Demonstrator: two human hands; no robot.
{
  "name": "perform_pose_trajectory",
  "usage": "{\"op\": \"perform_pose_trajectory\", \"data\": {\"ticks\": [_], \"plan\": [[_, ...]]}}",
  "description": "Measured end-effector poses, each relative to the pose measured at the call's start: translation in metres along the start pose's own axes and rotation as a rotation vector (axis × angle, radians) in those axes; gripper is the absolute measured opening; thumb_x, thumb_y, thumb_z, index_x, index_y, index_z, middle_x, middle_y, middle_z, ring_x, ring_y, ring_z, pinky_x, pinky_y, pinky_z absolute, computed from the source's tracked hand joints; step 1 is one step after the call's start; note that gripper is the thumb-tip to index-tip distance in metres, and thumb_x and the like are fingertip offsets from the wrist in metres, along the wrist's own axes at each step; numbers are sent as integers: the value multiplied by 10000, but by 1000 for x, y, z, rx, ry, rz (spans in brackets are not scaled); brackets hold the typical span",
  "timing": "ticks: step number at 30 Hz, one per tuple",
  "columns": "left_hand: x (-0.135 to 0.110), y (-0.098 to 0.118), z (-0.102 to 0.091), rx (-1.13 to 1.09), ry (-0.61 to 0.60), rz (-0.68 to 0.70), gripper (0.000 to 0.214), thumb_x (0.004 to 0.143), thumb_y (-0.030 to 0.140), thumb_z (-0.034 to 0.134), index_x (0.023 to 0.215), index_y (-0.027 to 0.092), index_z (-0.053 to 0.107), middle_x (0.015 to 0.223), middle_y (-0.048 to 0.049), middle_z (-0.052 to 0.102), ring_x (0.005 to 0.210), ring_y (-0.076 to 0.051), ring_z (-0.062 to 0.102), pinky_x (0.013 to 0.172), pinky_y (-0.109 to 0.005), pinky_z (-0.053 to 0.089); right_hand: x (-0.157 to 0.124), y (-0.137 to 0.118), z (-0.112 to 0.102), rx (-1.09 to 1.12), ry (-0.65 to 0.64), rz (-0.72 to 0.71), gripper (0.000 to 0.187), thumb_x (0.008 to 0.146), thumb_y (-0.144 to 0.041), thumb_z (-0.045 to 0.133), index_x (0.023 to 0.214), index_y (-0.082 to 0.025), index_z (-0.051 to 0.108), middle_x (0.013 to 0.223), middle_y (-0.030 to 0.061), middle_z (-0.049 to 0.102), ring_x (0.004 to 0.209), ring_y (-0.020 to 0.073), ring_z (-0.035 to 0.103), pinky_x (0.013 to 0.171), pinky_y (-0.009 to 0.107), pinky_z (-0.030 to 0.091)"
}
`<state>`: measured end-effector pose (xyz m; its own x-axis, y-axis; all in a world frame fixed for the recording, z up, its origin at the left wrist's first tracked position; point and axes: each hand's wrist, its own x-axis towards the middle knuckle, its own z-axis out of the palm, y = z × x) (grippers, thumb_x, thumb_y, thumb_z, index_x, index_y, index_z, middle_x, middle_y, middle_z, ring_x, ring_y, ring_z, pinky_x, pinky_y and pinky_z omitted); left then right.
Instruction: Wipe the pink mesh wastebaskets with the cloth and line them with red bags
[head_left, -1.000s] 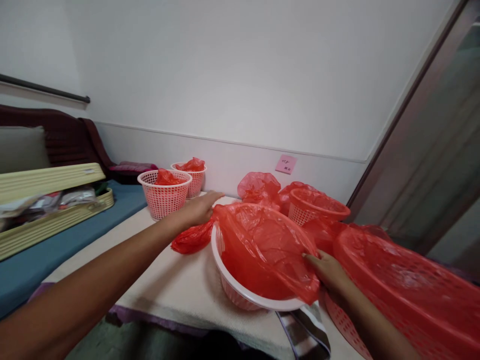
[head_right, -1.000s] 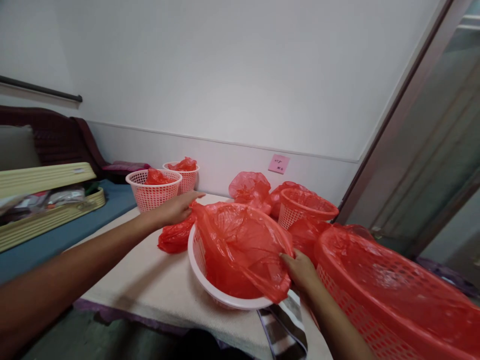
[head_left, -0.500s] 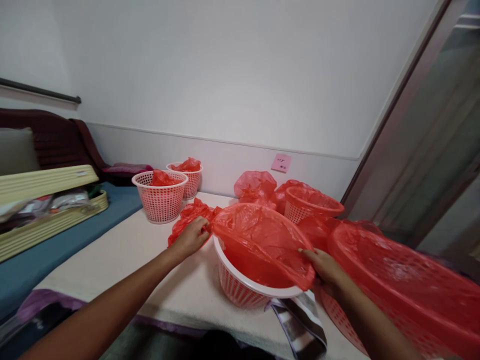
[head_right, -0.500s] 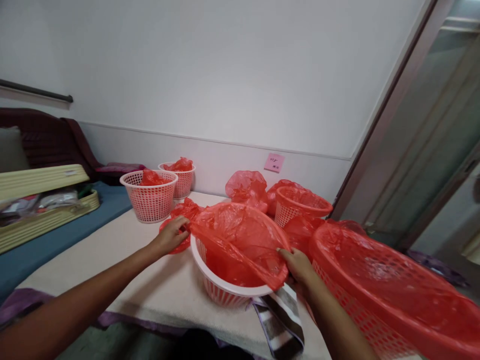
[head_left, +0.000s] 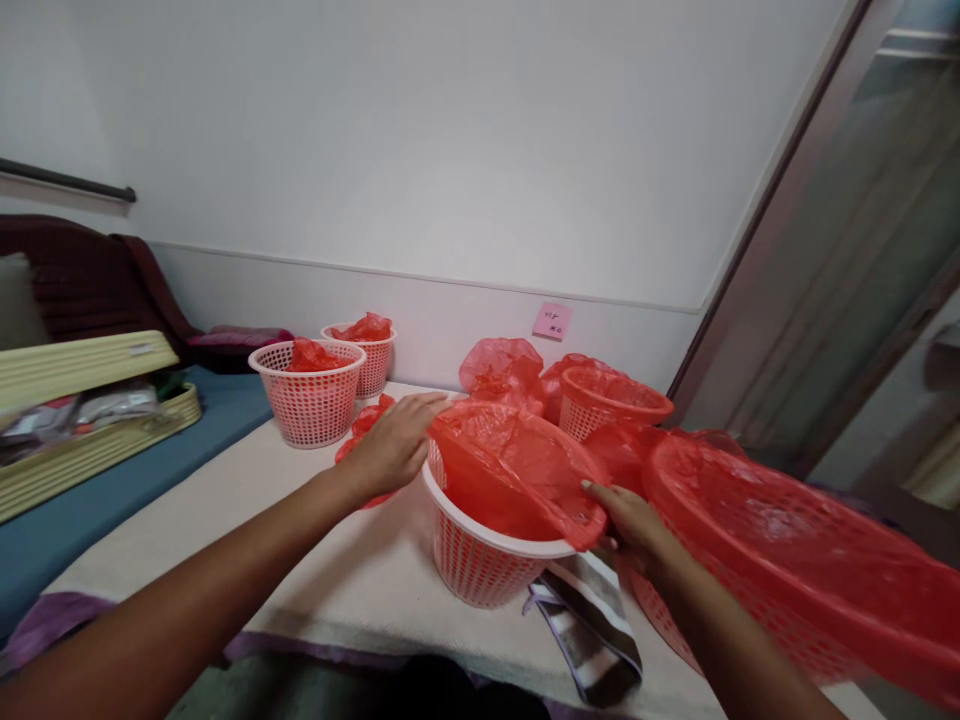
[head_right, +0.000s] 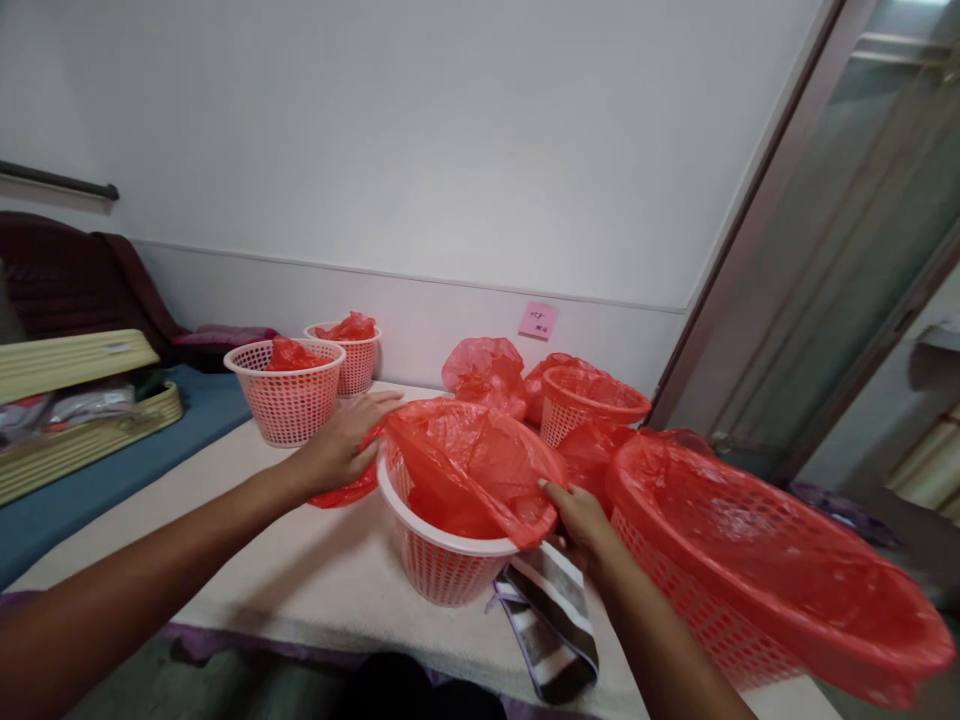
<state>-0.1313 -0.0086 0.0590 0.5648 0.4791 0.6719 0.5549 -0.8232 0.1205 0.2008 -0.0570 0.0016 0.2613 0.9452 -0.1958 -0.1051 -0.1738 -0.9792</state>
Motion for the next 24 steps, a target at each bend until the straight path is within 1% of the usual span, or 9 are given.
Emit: {"op": "perform_pose_trajectory", "data": {"ticks": [3,6,8,10,12,14,19,21,24], "plan": [[19,20,2,-9,-171,149,568,776,78,494,1327,204,450,1371,-107,531,1282,-236,454,1078,-443,356,1,0,3,8,5,15,203,817,-267,609,662,-178,512,429,-39,502,317,68,410,306,164,288],[22,34,13,38,-266,246,563,712,76,539,1265,172,503,1140,-102,648,1074,-244,572,1020,-458,388,2,1,4,3,19,22,176,812,-263,614,683,-172,537,455,-28,534,322,68,420,306,163,288],[19,38,20,91,-274,291,413,709,70,526,1107,166,577,950,-75,654,898,-222,580,926,-430,431,2,2,3,5,23,18,173,796,-262,635,683,-174,538,461,-30,535,325,64,415,308,160,286],[12,38,25,124,-248,315,200,746,76,499,887,181,595,831,-58,611,785,-206,535,791,-381,452,3,3,2,15,19,13,193,791,-272,641,669,-180,524,446,-38,513,320,59,393,303,158,268],[2,37,29,126,-198,315,128,775,83,482,775,186,558,800,-62,582,747,-204,498,702,-356,436,4,4,1,32,13,9,208,793,-284,633,660,-186,505,422,-52,475,310,54,360,295,155,243],[-10,36,32,122,-125,310,112,795,89,480,781,180,545,834,-78,582,765,-208,490,701,-360,432,5,5,1,49,13,7,210,800,-288,619,663,-191,493,409,-65,444,307,50,338,293,152,231],[-48,31,48,74,44,314,135,822,92,517,900,190,568,1033,-107,620,971,-230,533,864,-400,441,5,6,4,71,42,-4,170,826,-268,583,703,-190,497,446,-70,460,337,53,375,310,147,262],[-60,29,55,51,90,275,157,821,86,532,901,212,582,1012,-87,630,959,-218,549,852,-383,450,6,6,5,77,52,-14,149,818,-266,594,726,-186,510,464,-68,475,352,57,397,314,147,269],[-72,27,64,4,170,142,155,823,87,541,849,227,602,932,-65,623,857,-201,547,769,-362,450,7,8,6,85,44,-27,158,810,-276,602,719,-181,514,456,-67,466,347,58,387,307,154,268]]}}
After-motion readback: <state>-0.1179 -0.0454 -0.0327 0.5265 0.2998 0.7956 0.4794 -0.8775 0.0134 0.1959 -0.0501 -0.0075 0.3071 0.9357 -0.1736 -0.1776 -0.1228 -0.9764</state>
